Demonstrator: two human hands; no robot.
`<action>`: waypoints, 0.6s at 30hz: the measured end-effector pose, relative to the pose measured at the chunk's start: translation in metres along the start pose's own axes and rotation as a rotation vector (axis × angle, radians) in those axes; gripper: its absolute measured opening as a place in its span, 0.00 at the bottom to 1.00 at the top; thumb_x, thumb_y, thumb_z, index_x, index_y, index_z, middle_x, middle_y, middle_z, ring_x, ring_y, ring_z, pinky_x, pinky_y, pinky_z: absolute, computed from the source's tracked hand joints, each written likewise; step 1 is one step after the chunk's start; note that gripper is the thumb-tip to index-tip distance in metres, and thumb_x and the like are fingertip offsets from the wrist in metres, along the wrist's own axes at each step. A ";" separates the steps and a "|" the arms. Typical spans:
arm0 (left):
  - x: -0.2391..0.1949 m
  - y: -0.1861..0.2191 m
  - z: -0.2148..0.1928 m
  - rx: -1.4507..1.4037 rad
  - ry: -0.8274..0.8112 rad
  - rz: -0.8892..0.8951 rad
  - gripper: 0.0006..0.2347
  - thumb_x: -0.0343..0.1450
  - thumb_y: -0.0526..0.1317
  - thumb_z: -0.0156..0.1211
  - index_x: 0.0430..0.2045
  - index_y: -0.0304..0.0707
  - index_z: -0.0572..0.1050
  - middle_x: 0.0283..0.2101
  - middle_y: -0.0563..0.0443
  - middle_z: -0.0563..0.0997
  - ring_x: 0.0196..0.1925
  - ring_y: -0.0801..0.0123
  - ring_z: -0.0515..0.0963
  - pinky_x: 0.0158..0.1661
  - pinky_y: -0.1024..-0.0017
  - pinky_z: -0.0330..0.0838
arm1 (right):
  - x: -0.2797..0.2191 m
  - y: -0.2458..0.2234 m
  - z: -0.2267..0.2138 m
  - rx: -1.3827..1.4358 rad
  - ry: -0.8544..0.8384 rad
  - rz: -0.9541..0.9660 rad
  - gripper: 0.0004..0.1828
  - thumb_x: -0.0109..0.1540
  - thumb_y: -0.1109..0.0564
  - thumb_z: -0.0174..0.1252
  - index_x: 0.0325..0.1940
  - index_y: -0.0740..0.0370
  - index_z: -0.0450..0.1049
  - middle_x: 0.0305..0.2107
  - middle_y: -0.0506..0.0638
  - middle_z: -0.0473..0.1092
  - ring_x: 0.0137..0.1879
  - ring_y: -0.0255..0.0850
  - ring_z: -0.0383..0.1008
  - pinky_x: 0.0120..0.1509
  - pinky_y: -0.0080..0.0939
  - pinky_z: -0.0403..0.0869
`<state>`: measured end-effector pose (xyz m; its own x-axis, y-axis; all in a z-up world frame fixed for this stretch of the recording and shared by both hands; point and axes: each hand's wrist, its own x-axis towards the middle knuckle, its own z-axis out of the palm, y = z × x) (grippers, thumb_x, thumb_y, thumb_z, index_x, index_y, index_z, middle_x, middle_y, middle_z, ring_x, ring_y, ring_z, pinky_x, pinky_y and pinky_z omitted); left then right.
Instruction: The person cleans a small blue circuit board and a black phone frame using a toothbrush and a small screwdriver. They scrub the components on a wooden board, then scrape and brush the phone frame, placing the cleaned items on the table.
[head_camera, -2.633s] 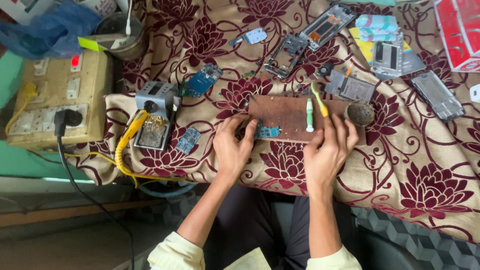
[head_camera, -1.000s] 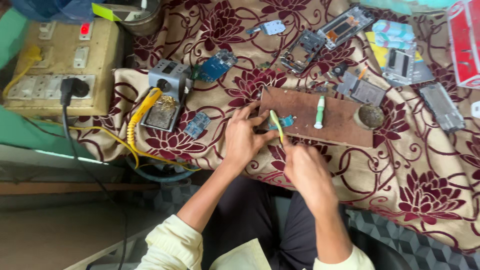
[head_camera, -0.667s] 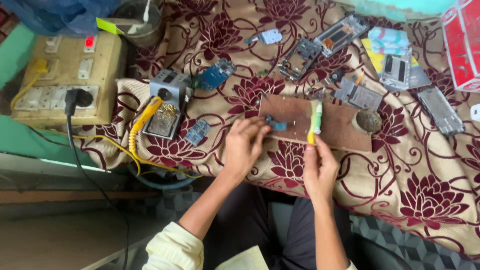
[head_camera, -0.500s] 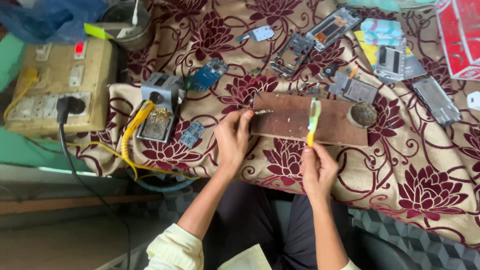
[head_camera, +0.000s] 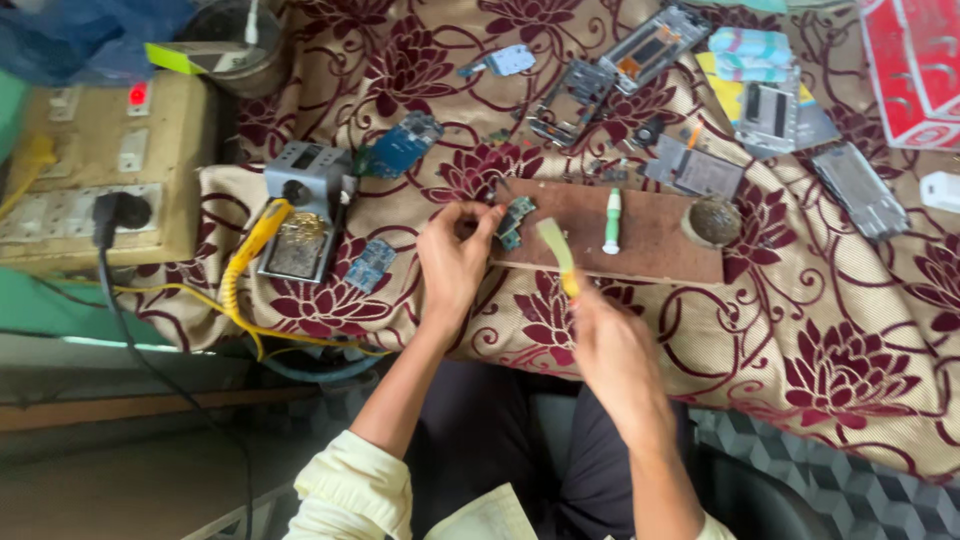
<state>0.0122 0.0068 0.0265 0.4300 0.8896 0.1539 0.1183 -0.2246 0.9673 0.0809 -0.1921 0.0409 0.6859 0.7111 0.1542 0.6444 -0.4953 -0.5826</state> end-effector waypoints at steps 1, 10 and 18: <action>-0.002 0.001 0.002 0.016 0.003 0.018 0.10 0.69 0.40 0.69 0.30 0.29 0.82 0.24 0.50 0.83 0.22 0.78 0.75 0.26 0.76 0.69 | 0.000 -0.001 -0.003 0.020 -0.063 0.079 0.23 0.65 0.61 0.53 0.65 0.60 0.73 0.26 0.63 0.77 0.27 0.51 0.79 0.32 0.52 0.75; -0.002 0.002 -0.004 0.133 -0.127 0.074 0.14 0.64 0.37 0.68 0.42 0.35 0.82 0.37 0.45 0.84 0.29 0.68 0.82 0.32 0.72 0.75 | -0.002 0.005 -0.010 0.126 0.027 0.197 0.22 0.63 0.62 0.53 0.61 0.62 0.74 0.26 0.60 0.78 0.23 0.44 0.80 0.31 0.43 0.78; 0.000 -0.005 -0.008 0.218 -0.217 0.348 0.13 0.63 0.34 0.67 0.41 0.38 0.82 0.48 0.49 0.84 0.46 0.55 0.82 0.50 0.66 0.75 | -0.011 0.000 -0.017 0.053 0.126 0.313 0.20 0.64 0.62 0.55 0.61 0.61 0.75 0.19 0.66 0.73 0.23 0.49 0.77 0.31 0.50 0.72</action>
<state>0.0043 0.0113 0.0234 0.6520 0.6478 0.3939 0.1093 -0.5944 0.7967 0.0793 -0.2084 0.0524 0.8861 0.4600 0.0568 0.3800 -0.6509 -0.6572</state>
